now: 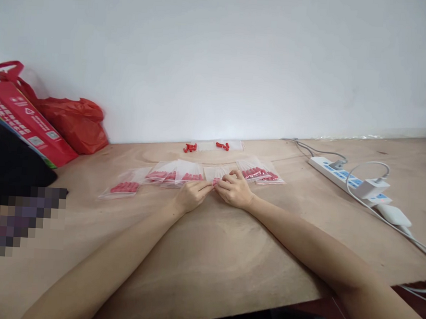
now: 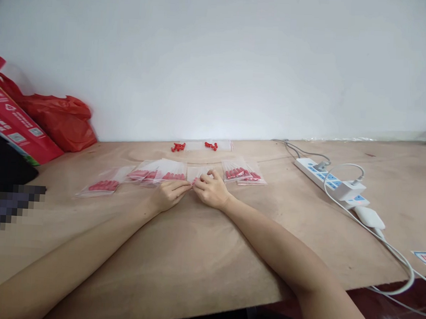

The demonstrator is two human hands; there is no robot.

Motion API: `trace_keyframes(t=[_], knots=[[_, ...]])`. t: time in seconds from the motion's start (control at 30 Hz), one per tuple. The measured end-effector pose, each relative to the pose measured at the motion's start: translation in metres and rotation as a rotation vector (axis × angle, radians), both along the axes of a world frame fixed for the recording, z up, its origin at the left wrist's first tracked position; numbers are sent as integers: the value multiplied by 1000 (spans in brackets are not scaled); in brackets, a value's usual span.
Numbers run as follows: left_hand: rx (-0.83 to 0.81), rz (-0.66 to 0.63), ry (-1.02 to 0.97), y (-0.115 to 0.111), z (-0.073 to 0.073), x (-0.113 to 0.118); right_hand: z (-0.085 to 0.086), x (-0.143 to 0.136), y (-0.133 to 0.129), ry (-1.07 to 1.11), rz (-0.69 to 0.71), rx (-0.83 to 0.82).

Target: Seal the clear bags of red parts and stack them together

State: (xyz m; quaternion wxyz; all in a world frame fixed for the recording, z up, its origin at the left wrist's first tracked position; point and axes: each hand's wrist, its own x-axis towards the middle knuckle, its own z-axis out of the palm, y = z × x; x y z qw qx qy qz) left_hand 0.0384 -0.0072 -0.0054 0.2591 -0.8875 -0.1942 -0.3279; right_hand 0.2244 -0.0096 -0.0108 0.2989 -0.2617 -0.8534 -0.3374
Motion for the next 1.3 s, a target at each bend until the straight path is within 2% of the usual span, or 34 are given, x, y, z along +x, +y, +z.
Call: trace_keyframes(t=[0.27,0.47,0.67,1.03,1.3], knots=[[-96,50,-88,0,-1,-7,1,13,-2,81,-52,-100],[-41,27,-113,2,1,-7,-1,22,0,107,-50,-140],[-25,-11,-5,5,3,-6,-2,20,0,138,-14,-117],[20,-57,-98,6,3,-3,0,19,0,62,-12,-84],[63,-88,-32,8,4,-3,1,11,1,95,7,-44]])
